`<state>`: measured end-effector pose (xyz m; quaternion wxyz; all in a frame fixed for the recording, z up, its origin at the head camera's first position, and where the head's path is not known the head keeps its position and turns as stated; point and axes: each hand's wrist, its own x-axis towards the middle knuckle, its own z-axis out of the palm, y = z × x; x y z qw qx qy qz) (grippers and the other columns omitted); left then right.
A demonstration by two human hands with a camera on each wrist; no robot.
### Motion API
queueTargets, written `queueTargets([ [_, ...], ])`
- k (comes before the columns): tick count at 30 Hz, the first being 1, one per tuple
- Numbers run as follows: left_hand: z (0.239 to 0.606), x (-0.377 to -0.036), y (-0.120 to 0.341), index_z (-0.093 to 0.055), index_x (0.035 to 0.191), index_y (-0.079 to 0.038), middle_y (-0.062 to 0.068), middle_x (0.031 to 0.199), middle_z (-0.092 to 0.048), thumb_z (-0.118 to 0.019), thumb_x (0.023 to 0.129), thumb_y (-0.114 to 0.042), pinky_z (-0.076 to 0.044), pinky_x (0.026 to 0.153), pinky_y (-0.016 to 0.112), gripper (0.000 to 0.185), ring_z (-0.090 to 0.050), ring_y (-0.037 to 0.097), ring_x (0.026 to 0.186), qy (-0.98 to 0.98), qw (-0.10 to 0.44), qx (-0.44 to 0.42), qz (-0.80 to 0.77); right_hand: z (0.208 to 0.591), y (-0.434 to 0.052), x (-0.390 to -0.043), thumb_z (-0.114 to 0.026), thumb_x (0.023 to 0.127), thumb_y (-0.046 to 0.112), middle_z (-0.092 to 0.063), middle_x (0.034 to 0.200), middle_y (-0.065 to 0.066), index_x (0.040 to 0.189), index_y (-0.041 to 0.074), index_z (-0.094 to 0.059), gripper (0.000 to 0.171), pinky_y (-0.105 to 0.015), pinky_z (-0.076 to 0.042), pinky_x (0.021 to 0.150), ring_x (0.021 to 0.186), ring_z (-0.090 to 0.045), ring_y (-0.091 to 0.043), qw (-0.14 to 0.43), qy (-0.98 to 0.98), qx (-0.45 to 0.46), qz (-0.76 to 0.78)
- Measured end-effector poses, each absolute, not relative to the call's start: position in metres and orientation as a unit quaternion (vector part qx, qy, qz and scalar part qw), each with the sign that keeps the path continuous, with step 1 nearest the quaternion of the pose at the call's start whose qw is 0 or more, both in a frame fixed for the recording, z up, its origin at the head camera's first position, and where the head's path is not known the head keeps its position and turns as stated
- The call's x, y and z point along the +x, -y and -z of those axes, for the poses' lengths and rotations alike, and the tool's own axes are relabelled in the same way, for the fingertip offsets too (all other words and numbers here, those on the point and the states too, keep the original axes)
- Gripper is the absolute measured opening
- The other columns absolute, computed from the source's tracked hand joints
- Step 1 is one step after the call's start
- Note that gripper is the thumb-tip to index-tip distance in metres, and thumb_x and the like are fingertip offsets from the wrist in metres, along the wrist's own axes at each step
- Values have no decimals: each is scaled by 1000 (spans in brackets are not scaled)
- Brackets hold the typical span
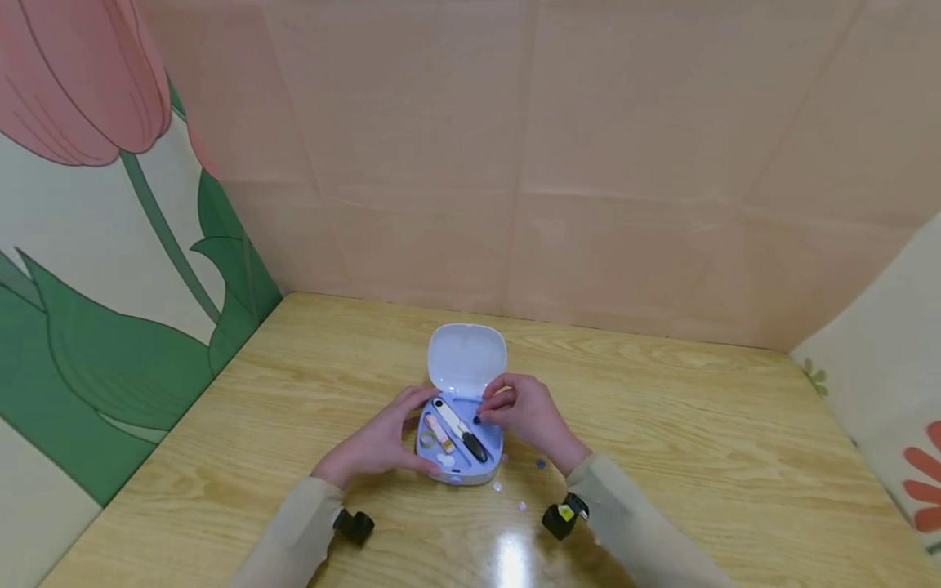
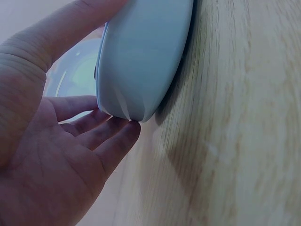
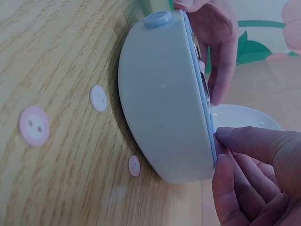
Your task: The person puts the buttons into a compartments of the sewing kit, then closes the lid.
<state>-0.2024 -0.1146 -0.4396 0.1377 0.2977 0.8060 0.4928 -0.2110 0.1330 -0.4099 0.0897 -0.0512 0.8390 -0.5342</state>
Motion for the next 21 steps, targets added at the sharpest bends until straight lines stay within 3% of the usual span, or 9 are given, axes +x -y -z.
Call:
queueTargets([
  [11,439,-202,115,-33,148,-18,1,141,-37,-90,64,-31,-29,113,43,102,-37,20,131,-810,141,289,-490,410,-138,-210,-74,82,2,-71,83,-3,95,5,-63,18,-31,-59,65,79,-67,-16,104,-839,-52,532],
  [21,412,-188,110,-30,147,-3,18,142,-34,-87,67,-9,-24,112,54,98,-34,36,132,-789,153,292,-519,410,-149,-207,-69,85,0,-70,96,-10,103,0,-62,19,-32,-58,77,91,-67,-22,138,-801,-106,574],
])
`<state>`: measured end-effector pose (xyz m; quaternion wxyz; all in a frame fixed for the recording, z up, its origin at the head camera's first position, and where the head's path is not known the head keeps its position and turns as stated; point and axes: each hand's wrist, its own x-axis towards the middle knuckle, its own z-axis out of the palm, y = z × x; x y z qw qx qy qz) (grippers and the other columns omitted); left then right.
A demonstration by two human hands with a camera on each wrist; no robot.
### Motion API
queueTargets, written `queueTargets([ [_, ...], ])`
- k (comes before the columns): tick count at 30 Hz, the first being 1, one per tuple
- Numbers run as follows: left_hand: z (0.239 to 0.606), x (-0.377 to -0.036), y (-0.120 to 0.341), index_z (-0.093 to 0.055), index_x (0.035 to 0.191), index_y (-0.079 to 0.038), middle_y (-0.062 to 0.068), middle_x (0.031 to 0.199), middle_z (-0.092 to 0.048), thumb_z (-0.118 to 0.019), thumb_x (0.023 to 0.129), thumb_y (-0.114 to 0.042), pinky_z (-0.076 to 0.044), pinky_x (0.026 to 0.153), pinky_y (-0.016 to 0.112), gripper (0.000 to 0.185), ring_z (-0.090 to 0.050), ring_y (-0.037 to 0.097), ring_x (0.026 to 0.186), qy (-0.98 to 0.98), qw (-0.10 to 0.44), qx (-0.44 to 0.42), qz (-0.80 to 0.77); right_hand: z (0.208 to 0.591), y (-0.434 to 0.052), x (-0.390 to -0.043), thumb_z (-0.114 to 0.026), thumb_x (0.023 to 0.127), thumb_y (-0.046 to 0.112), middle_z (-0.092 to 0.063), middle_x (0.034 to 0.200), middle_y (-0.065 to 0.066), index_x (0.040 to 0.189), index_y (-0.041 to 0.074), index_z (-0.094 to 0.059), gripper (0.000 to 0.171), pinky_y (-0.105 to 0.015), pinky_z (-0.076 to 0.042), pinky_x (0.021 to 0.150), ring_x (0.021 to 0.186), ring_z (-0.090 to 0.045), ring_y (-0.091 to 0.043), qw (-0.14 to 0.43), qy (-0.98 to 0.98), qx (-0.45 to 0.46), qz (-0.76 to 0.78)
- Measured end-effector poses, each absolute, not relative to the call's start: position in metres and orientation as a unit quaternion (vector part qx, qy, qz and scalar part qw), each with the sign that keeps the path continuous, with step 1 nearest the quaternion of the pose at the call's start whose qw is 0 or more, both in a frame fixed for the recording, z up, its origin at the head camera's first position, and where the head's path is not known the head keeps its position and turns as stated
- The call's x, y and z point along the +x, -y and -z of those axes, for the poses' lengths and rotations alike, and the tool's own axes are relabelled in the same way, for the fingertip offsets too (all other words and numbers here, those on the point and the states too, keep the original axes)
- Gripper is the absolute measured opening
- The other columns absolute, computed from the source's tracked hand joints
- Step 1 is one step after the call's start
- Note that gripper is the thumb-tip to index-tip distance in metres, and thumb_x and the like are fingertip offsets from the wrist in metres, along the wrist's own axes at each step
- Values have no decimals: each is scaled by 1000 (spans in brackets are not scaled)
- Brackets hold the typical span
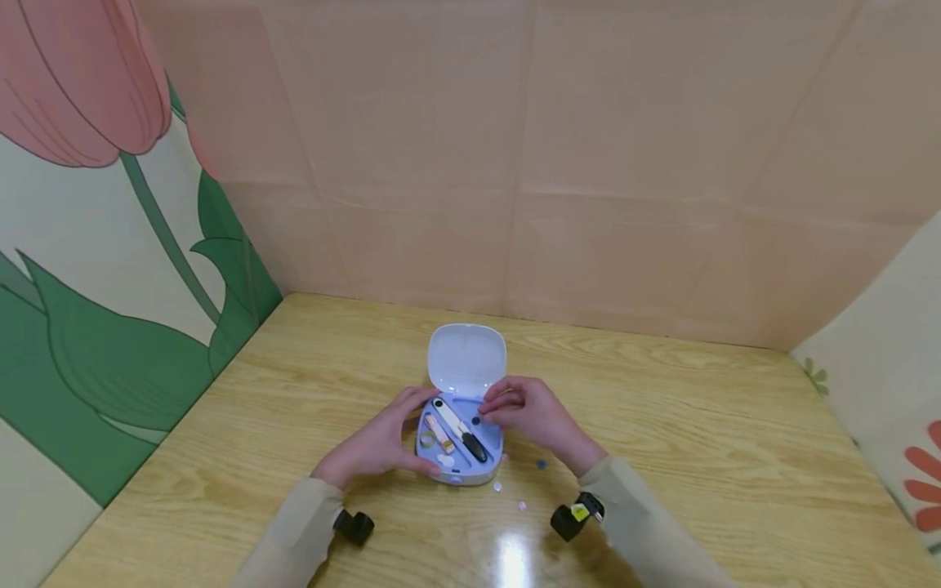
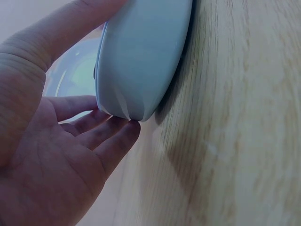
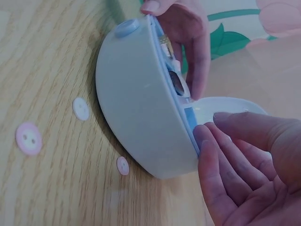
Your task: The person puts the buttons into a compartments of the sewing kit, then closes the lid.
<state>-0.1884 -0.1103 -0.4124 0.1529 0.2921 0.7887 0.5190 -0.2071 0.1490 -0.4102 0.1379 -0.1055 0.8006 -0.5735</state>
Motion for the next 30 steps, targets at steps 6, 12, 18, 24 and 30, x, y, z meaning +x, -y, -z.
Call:
queueTargets([
  [6,423,-192,111,-31,148,-6,14,143,-34,-88,67,-13,-26,113,51,100,-34,32,132,-793,143,295,-514,408,-157,-200,-68,87,0,-66,104,-19,109,-6,-60,25,-32,-56,83,97,-65,-29,159,-767,-142,604],
  [12,441,-202,114,-30,149,-14,5,143,-34,-90,64,-25,-30,112,42,104,-36,22,132,-796,140,297,-509,406,-163,-194,-68,86,0,-65,107,-24,114,-11,-58,31,-30,-56,84,100,-63,-32,157,-754,-162,617],
  [18,444,-203,116,-31,149,-16,1,142,-35,-90,62,-29,-31,111,39,106,-37,19,131,-794,143,295,-512,401,-172,-191,-71,86,6,-66,108,-20,117,-7,-58,36,-32,-56,85,99,-64,-27,161,-762,-148,610],
  [24,441,-201,116,-31,149,-18,-1,142,-35,-91,62,-32,-30,112,38,107,-36,17,131,-801,146,285,-505,394,-187,-185,-73,86,16,-65,112,-17,116,2,-61,36,-35,-56,79,100,-63,-29,156,-780,-126,593],
  [30,439,-201,116,-31,149,-20,-3,140,-36,-90,62,-35,-30,112,37,106,-37,16,131,-810,144,280,-494,390,-203,-181,-72,86,15,-65,112,-19,116,1,-60,35,-36,-56,74,103,-61,-39,148,-777,-122,600],
])
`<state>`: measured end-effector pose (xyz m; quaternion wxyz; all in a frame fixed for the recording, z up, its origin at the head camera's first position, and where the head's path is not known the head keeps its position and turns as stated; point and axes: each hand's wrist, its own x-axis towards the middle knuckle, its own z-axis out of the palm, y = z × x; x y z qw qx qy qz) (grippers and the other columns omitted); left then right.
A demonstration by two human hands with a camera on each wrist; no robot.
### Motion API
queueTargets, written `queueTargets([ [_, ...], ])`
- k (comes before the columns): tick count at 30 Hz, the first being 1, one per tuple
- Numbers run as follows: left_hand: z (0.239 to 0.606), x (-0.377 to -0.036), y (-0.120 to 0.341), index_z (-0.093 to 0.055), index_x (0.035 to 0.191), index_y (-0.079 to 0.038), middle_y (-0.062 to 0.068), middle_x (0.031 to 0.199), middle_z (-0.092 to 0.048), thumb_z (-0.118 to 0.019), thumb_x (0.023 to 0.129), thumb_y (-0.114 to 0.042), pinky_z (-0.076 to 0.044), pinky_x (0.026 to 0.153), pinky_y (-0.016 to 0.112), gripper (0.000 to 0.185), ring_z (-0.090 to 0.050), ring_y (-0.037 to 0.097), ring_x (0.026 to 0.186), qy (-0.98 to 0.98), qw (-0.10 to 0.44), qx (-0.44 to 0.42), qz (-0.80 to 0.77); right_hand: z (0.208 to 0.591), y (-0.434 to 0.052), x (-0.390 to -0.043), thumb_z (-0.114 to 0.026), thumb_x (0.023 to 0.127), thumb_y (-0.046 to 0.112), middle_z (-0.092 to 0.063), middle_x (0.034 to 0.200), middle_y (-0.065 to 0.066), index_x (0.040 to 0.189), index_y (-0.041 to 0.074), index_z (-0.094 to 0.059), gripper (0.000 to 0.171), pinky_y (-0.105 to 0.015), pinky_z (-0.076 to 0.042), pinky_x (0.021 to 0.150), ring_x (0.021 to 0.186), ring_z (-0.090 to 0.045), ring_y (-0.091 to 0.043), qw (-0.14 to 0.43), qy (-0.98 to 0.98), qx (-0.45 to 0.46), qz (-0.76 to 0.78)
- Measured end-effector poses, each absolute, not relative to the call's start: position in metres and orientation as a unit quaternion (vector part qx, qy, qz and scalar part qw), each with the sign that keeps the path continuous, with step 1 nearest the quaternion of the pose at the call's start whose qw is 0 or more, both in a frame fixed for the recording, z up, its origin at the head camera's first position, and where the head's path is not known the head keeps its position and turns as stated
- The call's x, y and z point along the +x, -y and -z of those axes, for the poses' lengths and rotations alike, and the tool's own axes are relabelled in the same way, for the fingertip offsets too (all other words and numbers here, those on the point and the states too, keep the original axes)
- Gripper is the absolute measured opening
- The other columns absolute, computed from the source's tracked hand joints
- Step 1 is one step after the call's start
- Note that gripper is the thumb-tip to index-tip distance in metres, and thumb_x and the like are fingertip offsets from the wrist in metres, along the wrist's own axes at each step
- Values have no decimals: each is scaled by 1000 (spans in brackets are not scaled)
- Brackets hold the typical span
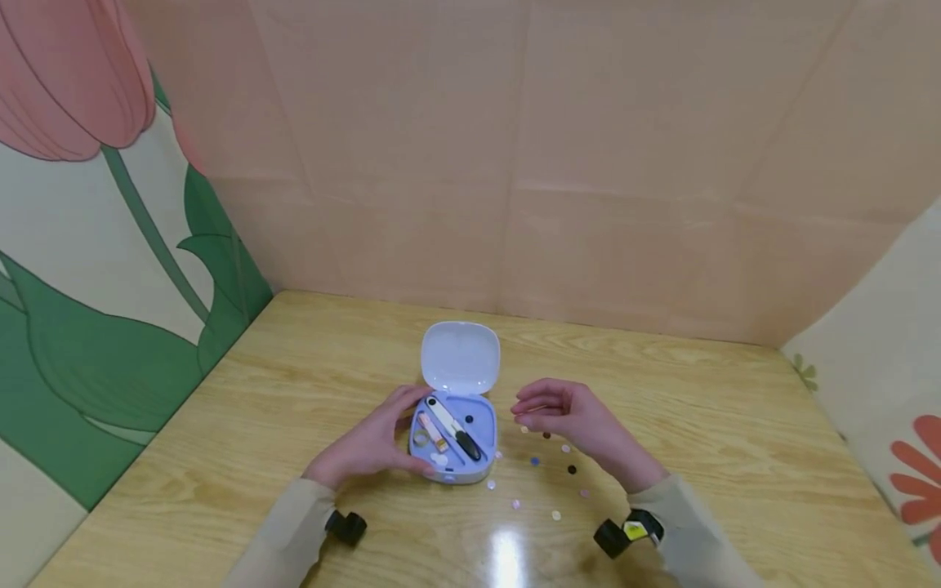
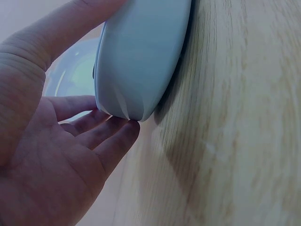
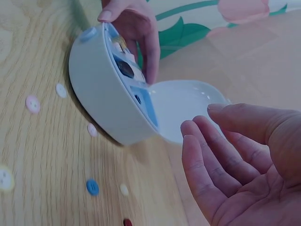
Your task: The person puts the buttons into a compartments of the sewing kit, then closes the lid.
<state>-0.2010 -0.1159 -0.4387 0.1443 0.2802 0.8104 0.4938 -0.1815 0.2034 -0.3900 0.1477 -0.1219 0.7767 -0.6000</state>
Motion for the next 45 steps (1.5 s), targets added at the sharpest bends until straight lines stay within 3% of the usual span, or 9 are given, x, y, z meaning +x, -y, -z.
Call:
queueTargets([
  [5,439,-202,116,-32,149,-22,-4,141,-36,-90,62,-37,-31,112,37,105,-37,15,131,-816,141,278,-486,389,-215,-178,-72,86,13,-65,112,-19,117,0,-58,36,-45,-54,87,104,-60,-39,147,-771,-108,610],
  [8,438,-201,116,-32,148,-21,-3,141,-36,-90,62,-37,-31,112,37,105,-37,16,131,-817,141,277,-486,389,-222,-176,-71,86,12,-63,115,-22,118,-1,-57,37,-44,-53,90,105,-60,-38,147,-766,-97,619],
  [13,438,-201,116,-32,148,-21,-3,141,-36,-90,62,-36,-31,112,35,105,-37,15,130,-817,143,275,-486,391,-233,-173,-69,88,8,-60,117,-26,120,-4,-54,38,-36,-54,89,106,-59,-40,146,-756,-103,629],
  [21,440,-202,116,-32,148,-21,-4,141,-36,-90,62,-37,-33,111,35,105,-37,15,130,-819,140,276,-483,397,-246,-168,-69,88,11,-59,117,-29,121,-4,-53,39,-44,-53,89,106,-60,-39,142,-763,-101,623],
  [36,439,-202,116,-32,149,-20,-3,142,-35,-90,63,-35,-33,111,35,105,-37,15,131,-818,146,272,-485,408,-266,-153,-68,88,10,-60,115,-29,124,-11,-48,47,-28,-53,87,100,-64,-29,154,-770,-100,611],
  [45,437,-201,115,-31,149,-20,-3,142,-35,-90,62,-36,-32,111,34,105,-36,15,131,-821,143,272,-481,413,-277,-144,-66,89,6,-61,112,-30,124,-16,-43,47,-28,-54,87,102,-63,-32,167,-762,-125,613],
])
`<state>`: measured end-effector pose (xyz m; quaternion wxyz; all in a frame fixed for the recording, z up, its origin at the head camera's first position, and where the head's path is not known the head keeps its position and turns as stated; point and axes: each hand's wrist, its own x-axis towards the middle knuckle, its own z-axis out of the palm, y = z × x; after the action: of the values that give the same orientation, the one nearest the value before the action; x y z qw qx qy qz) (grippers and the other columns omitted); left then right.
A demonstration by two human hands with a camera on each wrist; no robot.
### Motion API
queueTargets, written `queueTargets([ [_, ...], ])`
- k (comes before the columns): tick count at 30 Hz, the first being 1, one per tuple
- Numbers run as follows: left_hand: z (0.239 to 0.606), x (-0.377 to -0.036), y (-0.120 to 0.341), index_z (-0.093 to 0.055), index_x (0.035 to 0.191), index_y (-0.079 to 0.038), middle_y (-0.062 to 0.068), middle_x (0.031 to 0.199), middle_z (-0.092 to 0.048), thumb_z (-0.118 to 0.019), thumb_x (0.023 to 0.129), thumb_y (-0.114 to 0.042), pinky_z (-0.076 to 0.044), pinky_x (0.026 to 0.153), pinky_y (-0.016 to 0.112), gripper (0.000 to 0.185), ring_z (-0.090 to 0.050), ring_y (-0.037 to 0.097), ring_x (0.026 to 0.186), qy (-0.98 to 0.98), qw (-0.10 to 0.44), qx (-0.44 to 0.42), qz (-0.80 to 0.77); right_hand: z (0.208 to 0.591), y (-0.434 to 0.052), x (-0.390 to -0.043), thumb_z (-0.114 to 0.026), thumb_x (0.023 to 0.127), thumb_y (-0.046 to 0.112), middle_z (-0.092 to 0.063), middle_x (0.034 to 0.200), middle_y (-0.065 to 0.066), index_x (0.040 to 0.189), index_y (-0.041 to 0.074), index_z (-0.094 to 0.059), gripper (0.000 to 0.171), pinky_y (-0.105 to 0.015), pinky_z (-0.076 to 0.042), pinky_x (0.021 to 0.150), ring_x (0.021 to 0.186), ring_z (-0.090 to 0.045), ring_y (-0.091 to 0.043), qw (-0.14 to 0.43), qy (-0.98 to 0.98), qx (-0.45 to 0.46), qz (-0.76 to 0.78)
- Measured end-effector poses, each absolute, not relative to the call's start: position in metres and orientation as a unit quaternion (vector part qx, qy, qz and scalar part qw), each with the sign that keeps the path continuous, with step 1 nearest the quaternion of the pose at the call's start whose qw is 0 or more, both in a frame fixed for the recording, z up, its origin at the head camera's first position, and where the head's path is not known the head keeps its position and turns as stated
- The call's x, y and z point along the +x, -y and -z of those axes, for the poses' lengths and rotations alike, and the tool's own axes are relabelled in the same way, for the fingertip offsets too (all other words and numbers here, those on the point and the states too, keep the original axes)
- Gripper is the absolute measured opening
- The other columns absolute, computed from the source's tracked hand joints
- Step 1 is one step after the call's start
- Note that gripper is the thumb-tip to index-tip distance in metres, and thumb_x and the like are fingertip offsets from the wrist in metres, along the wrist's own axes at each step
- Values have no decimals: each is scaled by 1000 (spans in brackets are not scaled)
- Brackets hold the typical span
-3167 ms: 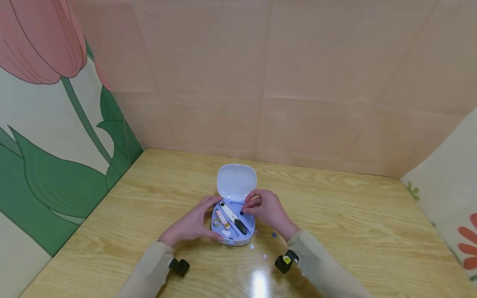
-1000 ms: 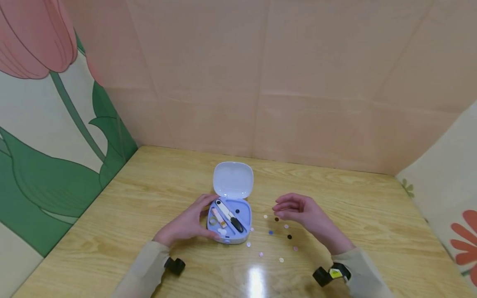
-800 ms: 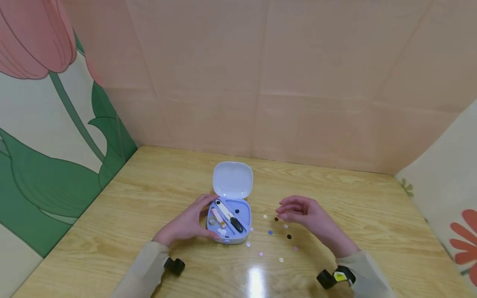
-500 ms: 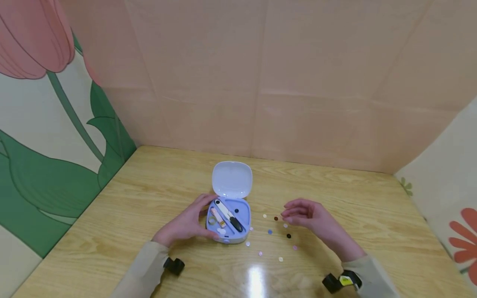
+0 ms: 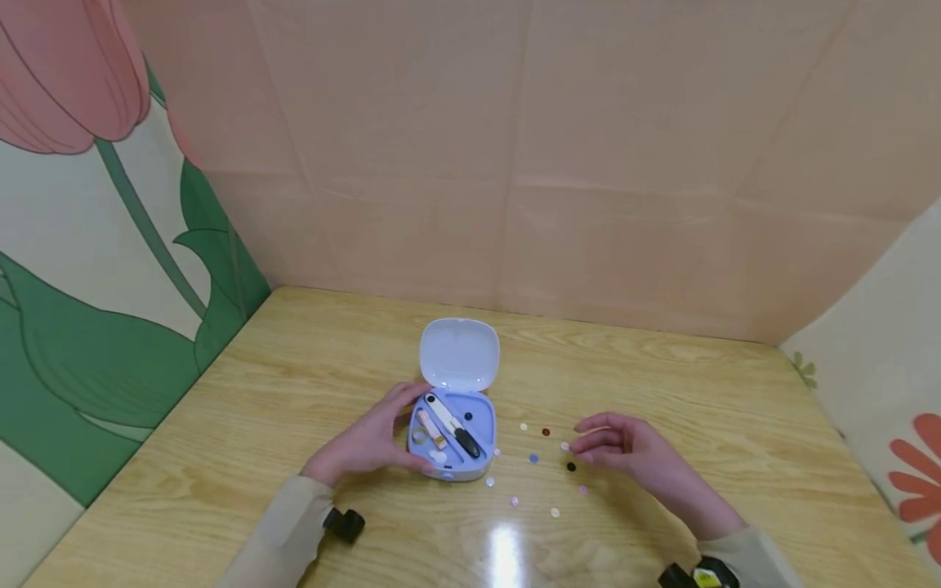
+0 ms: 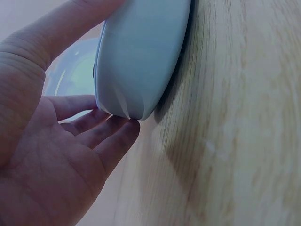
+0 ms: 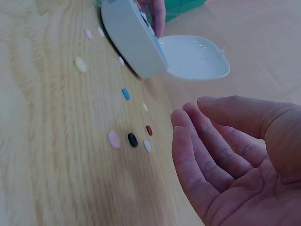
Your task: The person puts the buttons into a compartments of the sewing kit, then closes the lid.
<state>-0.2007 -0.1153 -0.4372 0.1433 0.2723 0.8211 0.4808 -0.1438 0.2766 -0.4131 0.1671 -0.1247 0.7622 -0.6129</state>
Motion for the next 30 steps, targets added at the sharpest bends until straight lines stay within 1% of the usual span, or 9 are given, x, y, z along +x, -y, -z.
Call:
queueTargets([
  [8,436,-200,116,-32,149,-20,-2,142,-35,-90,63,-34,-33,111,33,104,-36,15,131,-818,144,274,-484,419,-287,-136,-66,88,5,-61,112,-30,125,-16,-44,48,-30,-55,85,101,-64,-31,185,-763,-125,607],
  [15,436,-200,116,-31,149,-20,-1,143,-34,-90,63,-33,-32,111,37,104,-36,18,132,-814,143,278,-489,428,-292,-132,-65,89,2,-60,110,-31,124,-16,-44,45,-33,-56,83,99,-64,-31,200,-749,-135,618],
  [20,436,-201,116,-31,149,-21,-1,144,-33,-90,63,-32,-32,111,38,105,-36,17,133,-812,148,276,-491,434,-293,-131,-62,90,-2,-59,109,-34,123,-17,-43,42,-38,-57,82,98,-64,-34,201,-736,-156,627],
  [25,436,-202,116,-31,149,-21,-1,144,-33,-90,64,-31,-32,111,39,104,-35,17,132,-807,151,278,-498,438,-292,-130,-63,89,-1,-60,109,-34,122,-17,-43,41,-37,-57,82,97,-65,-33,204,-735,-155,628],
  [30,439,-203,117,-30,149,-16,4,143,-33,-90,63,-28,-33,111,37,106,-36,21,132,-796,145,296,-508,438,-291,-130,-64,89,0,-61,108,-32,121,-16,-45,41,-35,-57,80,97,-65,-31,199,-746,-150,617],
])
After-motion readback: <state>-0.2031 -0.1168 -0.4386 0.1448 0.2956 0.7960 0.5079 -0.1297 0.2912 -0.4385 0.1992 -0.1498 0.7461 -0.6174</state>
